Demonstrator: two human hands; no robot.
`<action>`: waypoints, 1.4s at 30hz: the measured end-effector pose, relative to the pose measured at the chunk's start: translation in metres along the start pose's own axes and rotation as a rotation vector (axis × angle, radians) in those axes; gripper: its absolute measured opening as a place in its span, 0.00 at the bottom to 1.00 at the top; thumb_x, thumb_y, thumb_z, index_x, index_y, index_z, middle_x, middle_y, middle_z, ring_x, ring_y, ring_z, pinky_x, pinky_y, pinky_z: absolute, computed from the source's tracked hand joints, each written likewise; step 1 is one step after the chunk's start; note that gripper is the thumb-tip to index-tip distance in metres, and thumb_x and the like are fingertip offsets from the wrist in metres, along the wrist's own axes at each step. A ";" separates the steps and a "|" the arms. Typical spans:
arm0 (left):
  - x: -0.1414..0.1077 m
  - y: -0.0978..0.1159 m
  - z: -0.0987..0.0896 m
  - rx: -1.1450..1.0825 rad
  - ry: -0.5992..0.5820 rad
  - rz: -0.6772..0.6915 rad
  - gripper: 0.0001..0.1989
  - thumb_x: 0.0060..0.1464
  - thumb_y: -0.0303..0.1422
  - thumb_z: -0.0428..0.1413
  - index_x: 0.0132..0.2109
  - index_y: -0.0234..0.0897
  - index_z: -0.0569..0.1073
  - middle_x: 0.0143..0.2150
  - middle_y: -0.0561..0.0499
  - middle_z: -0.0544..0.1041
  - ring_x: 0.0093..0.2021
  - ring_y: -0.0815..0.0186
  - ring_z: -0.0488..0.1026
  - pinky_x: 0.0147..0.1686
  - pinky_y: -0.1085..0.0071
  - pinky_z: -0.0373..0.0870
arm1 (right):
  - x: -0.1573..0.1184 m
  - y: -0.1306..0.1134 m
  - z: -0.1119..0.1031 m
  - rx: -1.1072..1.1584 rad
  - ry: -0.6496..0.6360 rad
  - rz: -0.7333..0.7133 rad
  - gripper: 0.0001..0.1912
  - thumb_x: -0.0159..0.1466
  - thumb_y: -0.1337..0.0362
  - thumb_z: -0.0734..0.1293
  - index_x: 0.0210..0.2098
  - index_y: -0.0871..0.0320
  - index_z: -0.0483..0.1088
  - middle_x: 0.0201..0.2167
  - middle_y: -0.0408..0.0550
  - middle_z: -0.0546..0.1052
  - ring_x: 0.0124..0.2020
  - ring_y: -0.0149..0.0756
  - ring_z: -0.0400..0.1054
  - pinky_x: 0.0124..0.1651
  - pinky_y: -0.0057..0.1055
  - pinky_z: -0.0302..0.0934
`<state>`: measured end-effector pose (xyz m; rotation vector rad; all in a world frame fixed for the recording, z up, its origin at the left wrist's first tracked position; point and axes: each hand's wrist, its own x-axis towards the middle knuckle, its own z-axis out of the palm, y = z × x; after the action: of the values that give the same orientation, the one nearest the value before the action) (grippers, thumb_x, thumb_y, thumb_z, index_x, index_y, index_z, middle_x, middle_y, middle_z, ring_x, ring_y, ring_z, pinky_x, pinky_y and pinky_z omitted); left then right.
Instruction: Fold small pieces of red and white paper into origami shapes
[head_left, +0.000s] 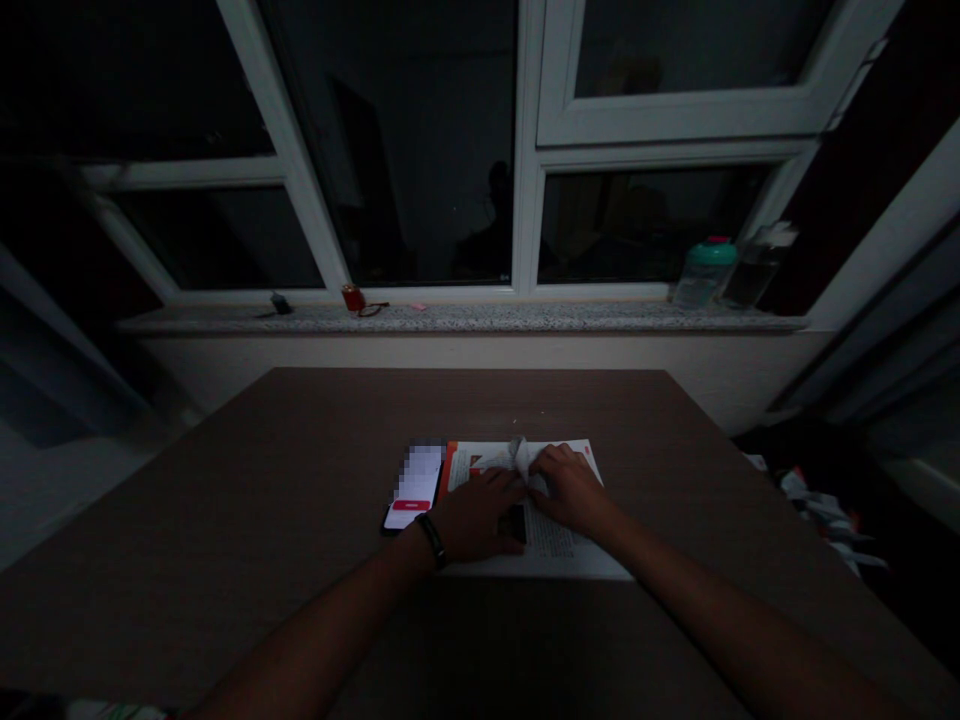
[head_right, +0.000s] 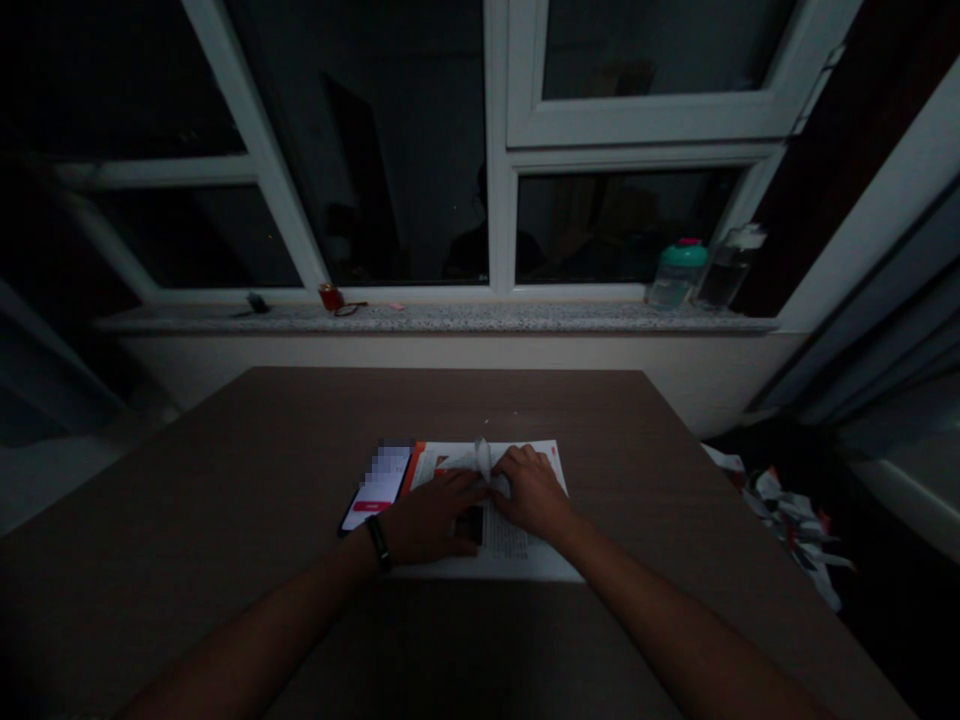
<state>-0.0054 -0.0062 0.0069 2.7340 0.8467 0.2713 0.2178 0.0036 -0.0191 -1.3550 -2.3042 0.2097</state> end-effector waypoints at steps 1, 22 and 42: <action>0.000 0.000 0.000 -0.002 -0.002 0.002 0.34 0.51 0.47 0.64 0.61 0.43 0.64 0.59 0.42 0.66 0.59 0.49 0.63 0.56 0.52 0.63 | 0.000 0.001 0.000 0.019 0.000 -0.011 0.11 0.58 0.67 0.70 0.42 0.55 0.72 0.41 0.48 0.72 0.47 0.43 0.62 0.47 0.37 0.52; 0.002 -0.001 0.000 -0.010 0.004 0.008 0.34 0.53 0.52 0.61 0.61 0.41 0.65 0.58 0.41 0.67 0.57 0.48 0.64 0.55 0.53 0.64 | 0.005 0.001 0.006 -0.007 0.006 0.035 0.09 0.59 0.68 0.69 0.40 0.55 0.72 0.41 0.47 0.73 0.47 0.43 0.61 0.48 0.37 0.52; 0.002 -0.003 0.002 -0.005 0.009 0.011 0.33 0.52 0.50 0.62 0.60 0.41 0.66 0.56 0.42 0.68 0.56 0.50 0.65 0.55 0.54 0.63 | 0.007 0.003 0.011 0.028 0.034 0.032 0.08 0.60 0.70 0.68 0.40 0.55 0.72 0.41 0.48 0.72 0.47 0.42 0.61 0.49 0.37 0.52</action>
<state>-0.0049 -0.0034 0.0043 2.7352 0.8322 0.2881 0.2120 0.0124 -0.0271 -1.3717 -2.2449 0.2264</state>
